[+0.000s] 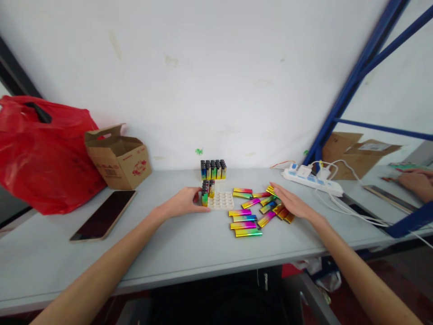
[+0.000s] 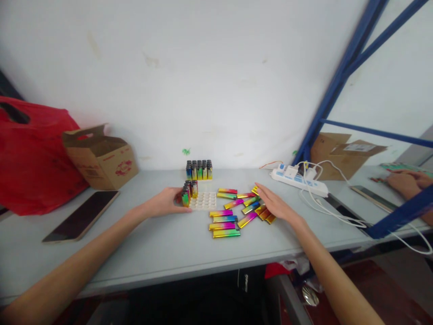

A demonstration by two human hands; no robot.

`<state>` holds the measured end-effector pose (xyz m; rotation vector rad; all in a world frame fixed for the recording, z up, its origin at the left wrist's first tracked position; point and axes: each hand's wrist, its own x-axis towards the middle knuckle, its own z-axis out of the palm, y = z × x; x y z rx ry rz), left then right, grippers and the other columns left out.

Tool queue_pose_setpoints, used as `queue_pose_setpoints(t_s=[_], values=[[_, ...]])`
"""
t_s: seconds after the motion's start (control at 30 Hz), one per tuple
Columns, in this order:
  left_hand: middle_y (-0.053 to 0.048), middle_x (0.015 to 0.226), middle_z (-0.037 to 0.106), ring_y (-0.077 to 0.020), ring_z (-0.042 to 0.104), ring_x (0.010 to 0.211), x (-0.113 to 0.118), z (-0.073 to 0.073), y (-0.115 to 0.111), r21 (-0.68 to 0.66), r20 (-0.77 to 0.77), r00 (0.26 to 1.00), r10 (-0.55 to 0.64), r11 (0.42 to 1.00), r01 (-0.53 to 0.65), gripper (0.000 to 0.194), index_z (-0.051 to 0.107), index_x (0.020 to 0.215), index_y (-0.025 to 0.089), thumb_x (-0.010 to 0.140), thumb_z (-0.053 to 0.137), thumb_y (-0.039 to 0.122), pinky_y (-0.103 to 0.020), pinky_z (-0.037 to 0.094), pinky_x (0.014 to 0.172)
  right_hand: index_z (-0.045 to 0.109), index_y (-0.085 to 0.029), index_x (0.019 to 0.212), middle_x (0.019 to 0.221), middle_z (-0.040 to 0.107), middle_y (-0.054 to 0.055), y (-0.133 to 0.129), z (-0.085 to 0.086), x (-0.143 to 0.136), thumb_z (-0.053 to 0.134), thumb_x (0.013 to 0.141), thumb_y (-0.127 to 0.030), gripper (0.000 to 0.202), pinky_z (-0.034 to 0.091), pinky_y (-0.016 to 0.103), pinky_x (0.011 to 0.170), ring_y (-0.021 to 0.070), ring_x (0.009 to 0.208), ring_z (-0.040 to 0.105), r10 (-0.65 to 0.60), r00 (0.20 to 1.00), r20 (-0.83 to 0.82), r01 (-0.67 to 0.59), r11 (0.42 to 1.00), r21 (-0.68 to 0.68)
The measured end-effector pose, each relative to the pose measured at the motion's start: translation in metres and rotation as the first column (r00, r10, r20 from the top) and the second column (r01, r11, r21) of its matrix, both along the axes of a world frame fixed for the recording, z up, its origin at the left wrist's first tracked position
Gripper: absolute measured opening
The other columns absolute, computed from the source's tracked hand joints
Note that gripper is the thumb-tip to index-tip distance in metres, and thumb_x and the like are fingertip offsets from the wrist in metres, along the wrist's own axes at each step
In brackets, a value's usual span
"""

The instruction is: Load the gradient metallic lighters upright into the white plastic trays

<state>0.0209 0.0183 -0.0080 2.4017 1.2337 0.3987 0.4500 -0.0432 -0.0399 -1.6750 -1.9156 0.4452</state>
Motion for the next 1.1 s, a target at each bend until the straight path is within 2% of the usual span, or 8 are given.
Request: queue_pose_setpoints(t_s=[0.13, 0.23, 0.4, 0.47, 0.6, 0.77, 0.97, 1.1], values=[[-0.003, 0.083, 0.069, -0.0206, 0.060, 0.071, -0.004, 0.002, 0.001, -0.003, 0.009, 1.000, 0.019, 1.000, -0.019, 0.060, 0.064, 0.093, 0.020, 0.066, 0.073, 0.073, -0.029, 0.040, 0.060, 0.046, -0.025, 0.155, 0.161, 0.045, 0.007, -0.007, 0.009, -0.007, 0.023, 0.101, -0.067, 0.072, 0.025, 0.047, 0.128, 0.0263, 0.150, 0.040, -0.015, 1.000, -0.007, 0.015, 0.998, 0.054], [-0.002, 0.083, 0.069, -0.0201, 0.060, 0.071, -0.006, 0.002, 0.002, -0.009, 0.013, 1.000, 0.016, 1.000, -0.016, 0.060, 0.064, 0.093, 0.019, 0.065, 0.073, 0.072, -0.029, 0.041, 0.060, 0.045, -0.028, 0.155, 0.161, 0.044, 0.008, -0.024, 0.013, -0.016, 0.025, 0.101, -0.066, 0.069, 0.025, 0.052, 0.128, 0.0287, 0.152, 0.036, -0.041, 0.995, 0.089, 0.028, 0.990, 0.141], [-0.002, 0.080, 0.069, -0.0201, 0.061, 0.070, -0.009, 0.003, 0.004, 0.003, -0.007, 1.000, 0.017, 1.000, -0.017, 0.061, 0.065, 0.091, 0.020, 0.065, 0.073, 0.074, -0.029, 0.041, 0.060, 0.038, -0.041, 0.158, 0.170, 0.025, 0.003, -0.065, 0.013, -0.075, 0.046, 0.095, -0.069, 0.070, 0.018, 0.069, 0.124, 0.0415, 0.157, 0.012, 0.023, 0.934, 0.357, -0.103, 0.973, 0.206], [-0.002, 0.080, 0.069, -0.0203, 0.061, 0.069, -0.011, 0.002, 0.005, 0.013, -0.015, 1.000, 0.023, 1.000, -0.023, 0.061, 0.064, 0.090, 0.020, 0.065, 0.073, 0.075, -0.030, 0.041, 0.059, 0.035, -0.044, 0.159, 0.171, 0.023, 0.002, -0.072, 0.009, -0.100, 0.052, 0.093, -0.071, 0.073, 0.016, 0.073, 0.122, 0.0455, 0.157, 0.011, 0.082, 0.910, 0.407, -0.171, 0.968, 0.186], [-0.002, 0.081, 0.069, -0.0195, 0.060, 0.068, -0.016, 0.001, 0.008, 0.015, -0.005, 1.000, 0.021, 1.000, -0.021, 0.062, 0.065, 0.091, 0.019, 0.065, 0.074, 0.074, -0.030, 0.041, 0.058, 0.038, -0.043, 0.158, 0.169, 0.028, 0.006, -0.060, -0.001, -0.120, 0.045, 0.097, -0.069, 0.067, 0.017, 0.078, 0.117, 0.0458, 0.154, 0.021, 0.122, 0.895, 0.429, -0.191, 0.974, 0.121], [-0.003, 0.078, 0.069, -0.0211, 0.060, 0.067, -0.020, 0.002, 0.012, 0.017, -0.018, 0.999, 0.048, 0.999, -0.048, 0.061, 0.065, 0.087, 0.019, 0.063, 0.075, 0.074, -0.031, 0.040, 0.057, 0.043, -0.040, 0.156, 0.167, 0.032, 0.007, -0.034, -0.004, -0.107, 0.038, 0.100, -0.069, 0.063, 0.018, 0.075, 0.119, 0.0440, 0.154, 0.025, 0.086, 0.898, 0.432, -0.144, 0.984, 0.101], [-0.002, 0.078, 0.069, -0.0201, 0.060, 0.067, -0.023, 0.008, 0.010, 0.011, -0.066, 0.997, 0.029, 1.000, -0.028, 0.059, 0.063, 0.087, 0.019, 0.066, 0.074, 0.073, -0.030, 0.042, 0.058, 0.039, -0.038, 0.159, 0.168, 0.032, 0.007, -0.022, -0.006, -0.098, 0.030, 0.101, -0.070, 0.066, 0.021, 0.070, 0.120, 0.0424, 0.155, 0.023, 0.049, 0.901, 0.430, -0.091, 0.993, 0.077], [0.000, 0.076, 0.066, -0.0177, 0.057, 0.066, -0.023, 0.011, 0.007, -0.032, -0.038, 0.999, -0.002, 0.999, 0.001, 0.057, 0.065, 0.088, 0.019, 0.064, 0.076, 0.070, -0.027, 0.041, 0.058, 0.043, -0.035, 0.157, 0.167, 0.034, 0.009, -0.012, -0.008, -0.100, 0.032, 0.101, -0.068, 0.066, 0.024, 0.068, 0.119, 0.0428, 0.153, 0.027, -0.004, 0.913, 0.407, -0.031, 0.996, 0.079]])
